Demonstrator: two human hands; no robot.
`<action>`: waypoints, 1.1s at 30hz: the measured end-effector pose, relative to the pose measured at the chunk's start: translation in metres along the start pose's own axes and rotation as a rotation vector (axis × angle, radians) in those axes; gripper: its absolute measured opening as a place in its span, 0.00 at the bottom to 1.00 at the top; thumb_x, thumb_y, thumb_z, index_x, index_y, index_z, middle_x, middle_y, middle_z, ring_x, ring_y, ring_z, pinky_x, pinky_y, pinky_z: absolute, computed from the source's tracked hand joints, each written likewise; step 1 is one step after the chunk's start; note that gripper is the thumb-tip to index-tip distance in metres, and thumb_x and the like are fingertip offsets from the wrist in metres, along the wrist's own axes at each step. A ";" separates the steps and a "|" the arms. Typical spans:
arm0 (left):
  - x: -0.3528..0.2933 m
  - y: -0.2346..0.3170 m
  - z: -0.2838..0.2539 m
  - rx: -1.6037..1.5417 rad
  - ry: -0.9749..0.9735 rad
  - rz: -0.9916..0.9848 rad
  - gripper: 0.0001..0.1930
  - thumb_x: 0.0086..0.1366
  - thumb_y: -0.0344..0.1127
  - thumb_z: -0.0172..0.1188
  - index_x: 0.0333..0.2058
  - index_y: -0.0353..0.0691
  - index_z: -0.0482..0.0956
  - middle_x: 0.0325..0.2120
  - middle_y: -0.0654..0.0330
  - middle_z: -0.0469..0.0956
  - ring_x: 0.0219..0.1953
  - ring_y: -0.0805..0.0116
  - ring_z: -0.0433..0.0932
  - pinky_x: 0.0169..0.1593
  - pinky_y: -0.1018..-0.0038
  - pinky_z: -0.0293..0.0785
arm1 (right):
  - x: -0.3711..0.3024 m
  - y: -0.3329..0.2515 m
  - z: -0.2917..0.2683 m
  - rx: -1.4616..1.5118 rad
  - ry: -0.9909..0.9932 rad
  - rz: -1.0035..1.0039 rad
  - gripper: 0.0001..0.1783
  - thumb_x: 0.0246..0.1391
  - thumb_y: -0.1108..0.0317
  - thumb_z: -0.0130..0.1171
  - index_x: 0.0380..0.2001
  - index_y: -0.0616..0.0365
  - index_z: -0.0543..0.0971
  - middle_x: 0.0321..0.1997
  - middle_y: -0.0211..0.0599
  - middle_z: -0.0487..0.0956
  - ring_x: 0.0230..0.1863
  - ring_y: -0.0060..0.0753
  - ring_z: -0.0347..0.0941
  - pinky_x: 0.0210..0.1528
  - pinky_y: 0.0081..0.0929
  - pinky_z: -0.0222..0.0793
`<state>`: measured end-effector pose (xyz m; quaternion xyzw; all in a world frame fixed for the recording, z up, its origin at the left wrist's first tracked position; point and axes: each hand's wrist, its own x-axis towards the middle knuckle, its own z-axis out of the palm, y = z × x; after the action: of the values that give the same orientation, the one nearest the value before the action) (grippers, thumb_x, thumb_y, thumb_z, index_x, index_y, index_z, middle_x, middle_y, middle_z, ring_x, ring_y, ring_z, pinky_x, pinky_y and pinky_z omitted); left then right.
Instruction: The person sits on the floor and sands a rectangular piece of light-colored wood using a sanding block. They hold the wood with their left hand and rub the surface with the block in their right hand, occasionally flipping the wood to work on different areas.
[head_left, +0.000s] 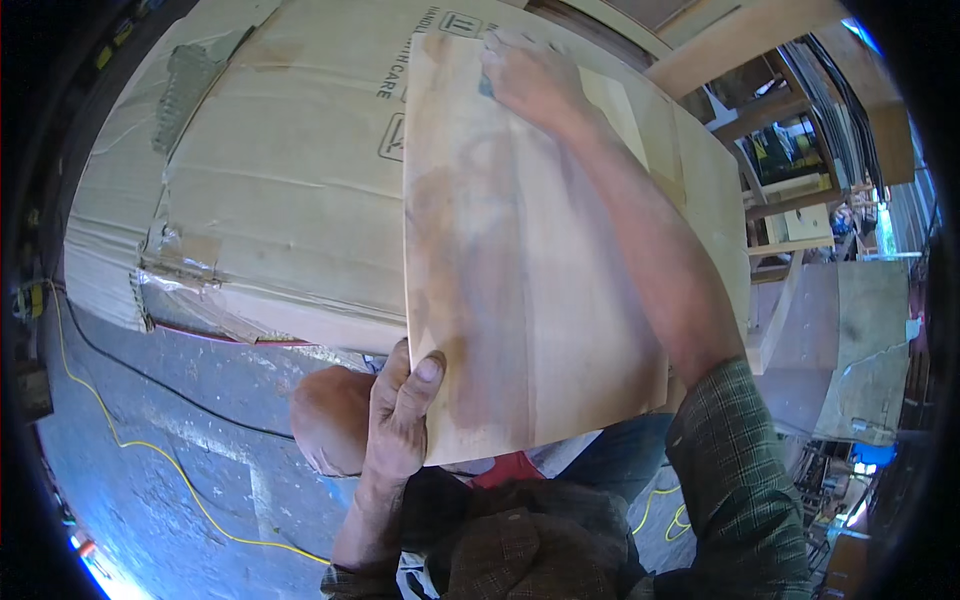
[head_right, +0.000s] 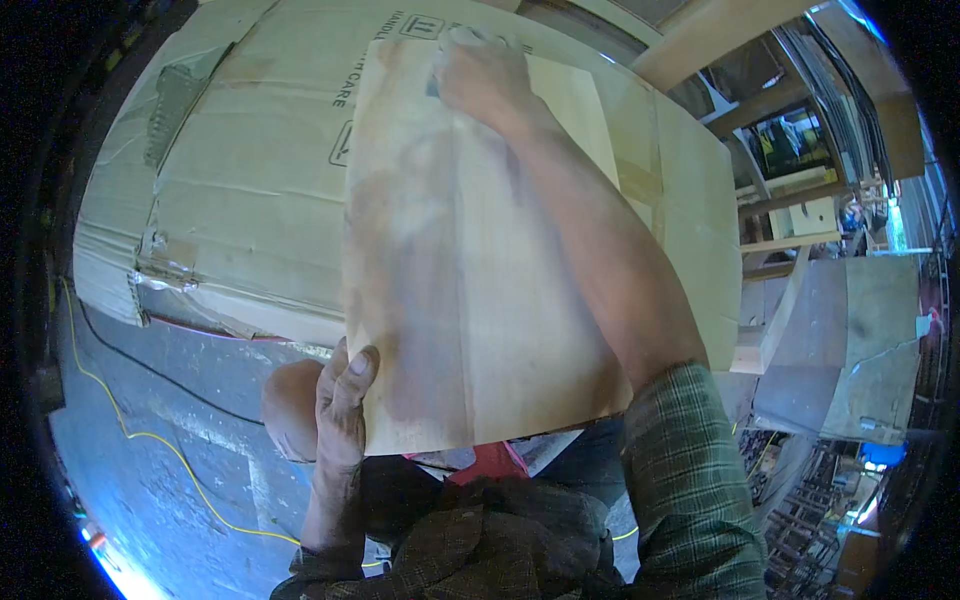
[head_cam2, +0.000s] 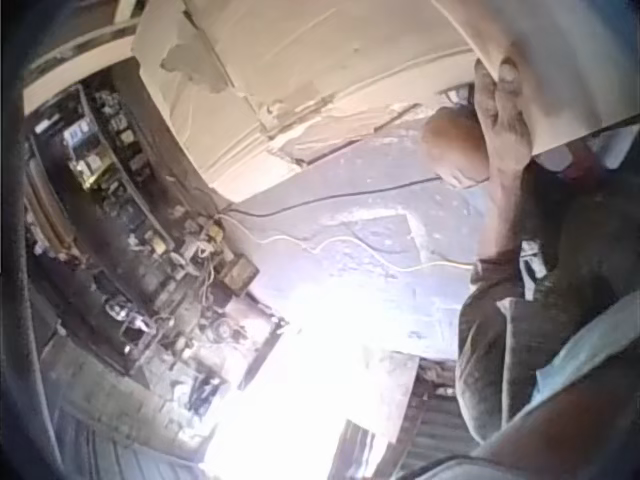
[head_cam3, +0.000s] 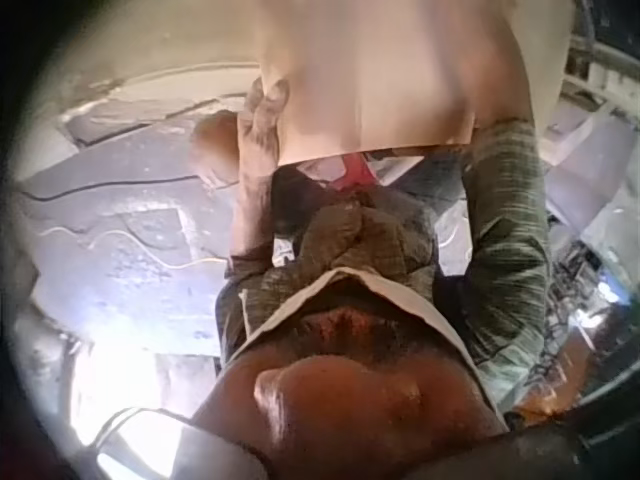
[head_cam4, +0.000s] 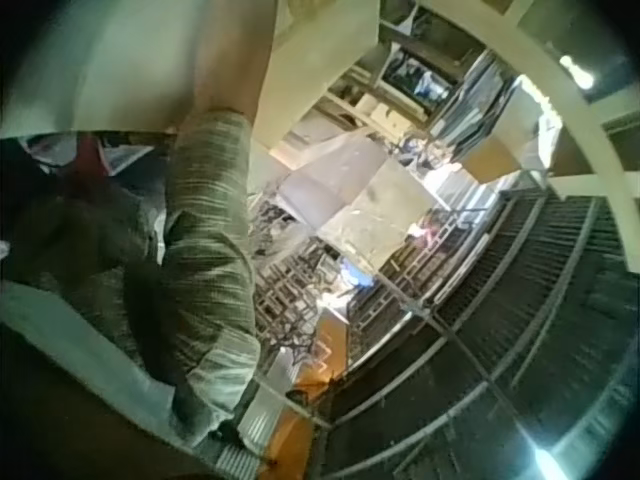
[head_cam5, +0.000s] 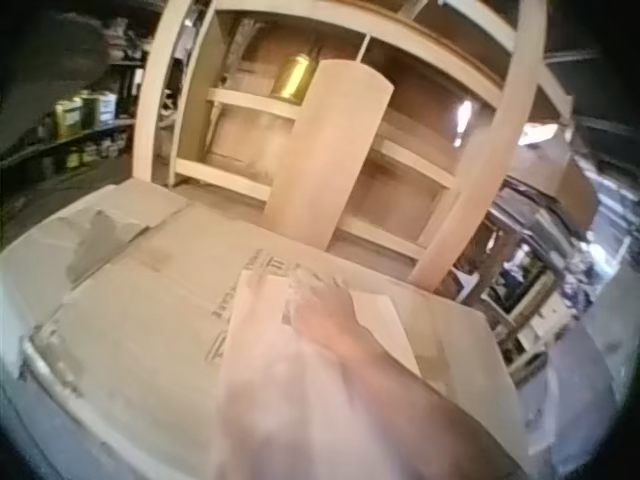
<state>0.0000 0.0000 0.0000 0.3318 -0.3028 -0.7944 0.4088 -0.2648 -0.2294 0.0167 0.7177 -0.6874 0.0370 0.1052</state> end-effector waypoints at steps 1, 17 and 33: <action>0.001 0.000 0.002 0.002 0.004 -0.001 0.22 0.70 0.41 0.50 0.56 0.31 0.66 0.44 0.62 0.73 0.45 0.77 0.70 0.49 0.79 0.67 | -0.009 0.001 0.001 0.071 0.045 -0.007 0.23 0.61 0.55 0.42 0.55 0.51 0.73 0.59 0.41 0.71 0.61 0.44 0.66 0.62 0.45 0.58; 0.002 -0.002 -0.002 -0.046 -0.029 -0.026 0.21 0.70 0.41 0.50 0.54 0.31 0.66 0.42 0.63 0.73 0.42 0.79 0.70 0.46 0.80 0.67 | -0.037 -0.037 -0.027 0.082 0.097 -0.093 0.22 0.60 0.58 0.44 0.52 0.56 0.74 0.57 0.37 0.72 0.57 0.45 0.67 0.58 0.43 0.60; 0.002 0.000 -0.002 -0.013 -0.025 -0.019 0.22 0.71 0.44 0.48 0.54 0.31 0.66 0.43 0.61 0.74 0.45 0.75 0.70 0.49 0.78 0.67 | -0.041 -0.047 -0.017 0.134 0.104 -0.146 0.20 0.59 0.58 0.44 0.48 0.56 0.76 0.57 0.39 0.71 0.56 0.46 0.67 0.57 0.44 0.61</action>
<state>0.0007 -0.0020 -0.0021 0.3223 -0.2995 -0.8043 0.3994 -0.2189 -0.1842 0.0203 0.7683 -0.6230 0.1122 0.0948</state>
